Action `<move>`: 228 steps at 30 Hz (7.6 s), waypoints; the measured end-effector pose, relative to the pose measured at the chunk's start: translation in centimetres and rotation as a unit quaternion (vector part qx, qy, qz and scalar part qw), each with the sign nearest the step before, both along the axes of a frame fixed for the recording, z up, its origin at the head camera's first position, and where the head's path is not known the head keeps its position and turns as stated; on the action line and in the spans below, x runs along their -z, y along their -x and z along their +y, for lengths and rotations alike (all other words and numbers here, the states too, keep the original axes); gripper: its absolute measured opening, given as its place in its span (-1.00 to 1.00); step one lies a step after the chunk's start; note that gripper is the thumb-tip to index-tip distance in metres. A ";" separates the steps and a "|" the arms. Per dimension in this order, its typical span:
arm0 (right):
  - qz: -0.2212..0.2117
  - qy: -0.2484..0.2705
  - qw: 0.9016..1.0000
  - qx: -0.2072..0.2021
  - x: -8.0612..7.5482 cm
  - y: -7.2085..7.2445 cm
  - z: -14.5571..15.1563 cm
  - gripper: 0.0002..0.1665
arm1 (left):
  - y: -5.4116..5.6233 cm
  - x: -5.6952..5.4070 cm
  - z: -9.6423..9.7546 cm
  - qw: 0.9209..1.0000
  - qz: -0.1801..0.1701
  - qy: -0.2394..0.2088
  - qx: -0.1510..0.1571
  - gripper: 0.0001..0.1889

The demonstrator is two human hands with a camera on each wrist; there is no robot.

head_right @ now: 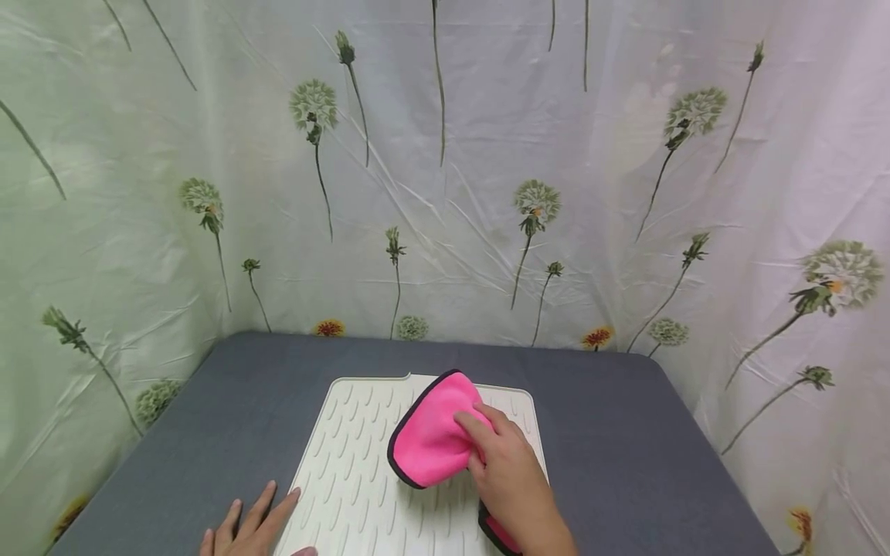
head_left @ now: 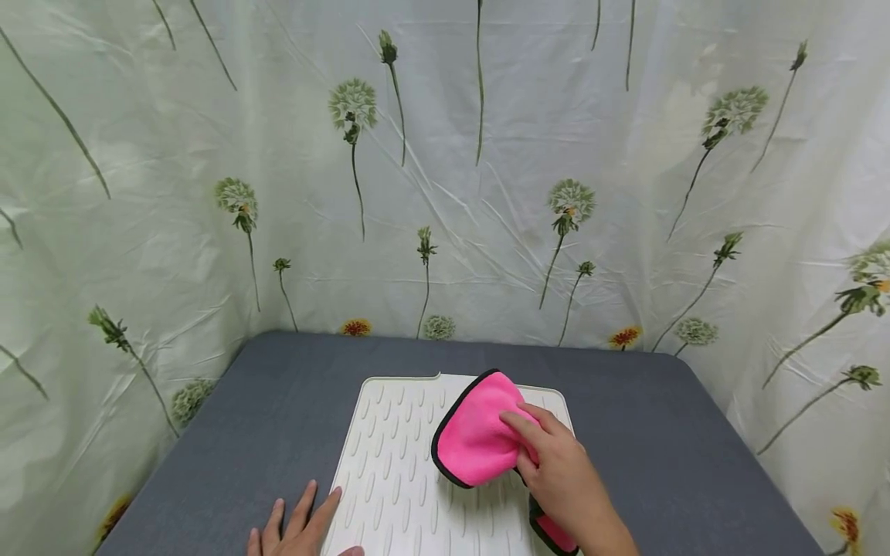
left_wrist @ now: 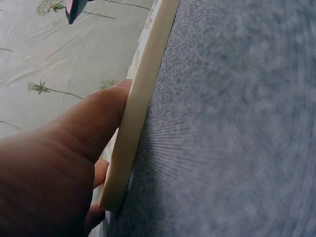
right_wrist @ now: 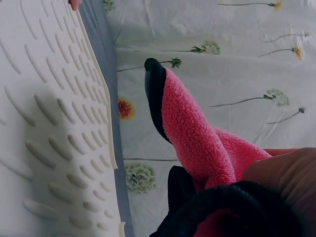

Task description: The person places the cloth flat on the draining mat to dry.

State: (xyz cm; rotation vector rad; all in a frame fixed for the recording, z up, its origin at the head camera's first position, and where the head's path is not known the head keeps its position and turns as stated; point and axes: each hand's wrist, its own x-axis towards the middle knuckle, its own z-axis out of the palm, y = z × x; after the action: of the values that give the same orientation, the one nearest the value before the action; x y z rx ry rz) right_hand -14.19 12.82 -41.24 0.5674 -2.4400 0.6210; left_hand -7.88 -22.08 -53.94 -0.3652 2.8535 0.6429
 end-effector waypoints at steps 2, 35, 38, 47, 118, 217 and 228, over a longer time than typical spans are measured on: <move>-0.002 0.000 1.000 -0.009 0.2 0.2 -0.3 -0.34 | 0.0 0.1 0.0 1.000 0.001 0.005 -0.001 0.10; -0.137 -0.049 0.986 -0.087 4.1 1.8 -3.3 -0.37 | 0.3 0.0 0.1 1.000 -0.011 0.002 -0.013 0.18; -0.147 -0.058 0.983 -0.096 3.9 1.5 -3.4 -0.36 | 0.2 0.1 -0.1 1.000 -0.010 0.001 -0.010 0.16; -0.235 -0.058 0.966 -0.095 2.6 0.9 -2.6 -0.33 | 0.1 0.2 -0.3 1.000 -0.021 0.015 -0.005 0.14; -0.300 -0.007 0.954 -0.007 2.8 4.2 7.3 -0.78 | 10.0 -5.6 8.5 0.964 0.222 -0.095 0.116 -0.83; -0.267 0.064 0.953 0.127 7.8 -1.1 7.5 -0.65 | 4.5 -4.8 3.6 0.948 0.157 -0.144 0.236 -0.65; -0.241 0.082 0.962 0.097 7.1 -1.3 9.0 -0.63 | 4.4 -4.3 2.8 0.937 0.240 -0.141 0.209 -0.57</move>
State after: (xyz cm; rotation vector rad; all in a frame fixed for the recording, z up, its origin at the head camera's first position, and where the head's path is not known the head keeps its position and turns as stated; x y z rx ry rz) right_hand -12.85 21.81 -48.30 0.1091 -2.8066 0.9542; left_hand -12.32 -19.33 -49.59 0.5018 3.0475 1.1528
